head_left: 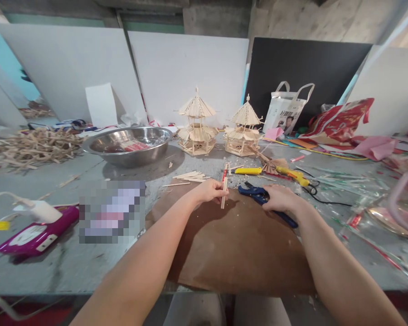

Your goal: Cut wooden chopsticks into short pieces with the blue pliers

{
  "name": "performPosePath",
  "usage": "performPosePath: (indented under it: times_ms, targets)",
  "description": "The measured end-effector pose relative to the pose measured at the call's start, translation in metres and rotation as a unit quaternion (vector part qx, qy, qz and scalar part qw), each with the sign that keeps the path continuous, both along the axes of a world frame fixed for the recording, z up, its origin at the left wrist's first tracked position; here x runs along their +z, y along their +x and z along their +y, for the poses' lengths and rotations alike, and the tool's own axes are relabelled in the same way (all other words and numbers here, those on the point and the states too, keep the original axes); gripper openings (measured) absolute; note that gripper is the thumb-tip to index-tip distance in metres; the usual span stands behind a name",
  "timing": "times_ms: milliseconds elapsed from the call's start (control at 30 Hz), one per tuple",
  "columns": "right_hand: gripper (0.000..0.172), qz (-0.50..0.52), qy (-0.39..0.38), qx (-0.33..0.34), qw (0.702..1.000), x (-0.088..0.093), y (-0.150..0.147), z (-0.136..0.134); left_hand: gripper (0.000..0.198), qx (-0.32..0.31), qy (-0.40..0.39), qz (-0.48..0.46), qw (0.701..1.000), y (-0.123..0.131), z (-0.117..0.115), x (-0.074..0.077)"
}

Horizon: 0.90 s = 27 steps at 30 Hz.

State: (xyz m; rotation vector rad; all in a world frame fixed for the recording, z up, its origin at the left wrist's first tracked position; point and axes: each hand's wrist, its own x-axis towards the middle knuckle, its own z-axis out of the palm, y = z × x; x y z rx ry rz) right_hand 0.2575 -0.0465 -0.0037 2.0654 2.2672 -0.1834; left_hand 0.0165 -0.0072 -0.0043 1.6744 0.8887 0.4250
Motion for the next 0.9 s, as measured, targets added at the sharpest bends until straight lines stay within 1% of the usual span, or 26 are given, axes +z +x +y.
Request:
performPosePath:
  times_ms: [100, 167, 200, 233, 267, 333, 367, 400, 467, 533, 667, 733, 800, 900]
  targets:
    - [0.054, -0.026, 0.036, -0.016, 0.999, 0.003, -0.004, -0.001, 0.026, 0.017, 0.036, 0.020, 0.999, -0.002, 0.003, 0.002]
    - [0.058, -0.030, 0.065, -0.025, 0.997, 0.005, -0.006, -0.002, 0.028, 0.047, 0.110, 0.073, 0.990, -0.006, 0.007, 0.003]
    - [0.061, -0.028, 0.080, -0.028, 0.996, 0.005, -0.007, -0.003, 0.030, 0.069, 0.165, 0.119, 0.977, -0.008, 0.009, 0.004]
    - [0.064, -0.025, 0.096, -0.032, 0.995, 0.005, -0.008, -0.003, 0.031, 0.094, 0.223, 0.173, 0.955, -0.011, 0.011, 0.005]
    - [0.066, -0.022, 0.111, -0.037, 0.993, 0.004, -0.009, -0.003, 0.032, 0.120, 0.279, 0.229, 0.925, -0.014, 0.013, 0.006]
    - [0.068, -0.015, 0.127, -0.041, 0.991, 0.002, -0.011, -0.002, 0.030, 0.156, 0.353, 0.328, 0.862, -0.020, 0.016, 0.006]
    - [0.069, -0.012, 0.128, -0.045, 0.991, 0.001, -0.011, -0.001, 0.029, 0.166, 0.368, 0.366, 0.838, -0.022, 0.016, 0.006]
    - [0.069, -0.010, 0.126, -0.049, 0.991, -0.001, -0.011, 0.000, 0.027, 0.170, 0.372, 0.398, 0.821, -0.024, 0.016, 0.006]
    - [0.068, -0.009, 0.111, -0.058, 0.992, -0.004, -0.012, 0.002, 0.026, 0.167, 0.361, 0.445, 0.802, -0.026, 0.014, 0.007]
    - [0.066, -0.007, 0.097, -0.066, 0.993, -0.006, -0.012, 0.003, 0.025, 0.163, 0.364, 0.463, 0.792, -0.024, 0.010, 0.007]
    - [0.062, 0.001, 0.102, -0.072, 0.992, -0.006, -0.015, 0.004, 0.027, 0.162, 0.419, 0.433, 0.781, -0.008, -0.001, 0.008]
    - [0.063, 0.002, 0.117, -0.071, 0.991, -0.006, -0.018, 0.003, 0.028, 0.142, 0.431, 0.419, 0.787, 0.002, -0.007, 0.007]
    - [0.065, 0.005, 0.127, -0.067, 0.990, -0.007, -0.021, 0.003, 0.031, 0.125, 0.425, 0.414, 0.795, 0.010, -0.012, 0.004]
    - [0.066, 0.012, 0.126, -0.060, 0.990, -0.009, -0.025, 0.003, 0.035, 0.125, 0.400, 0.425, 0.802, 0.016, -0.013, -0.002]
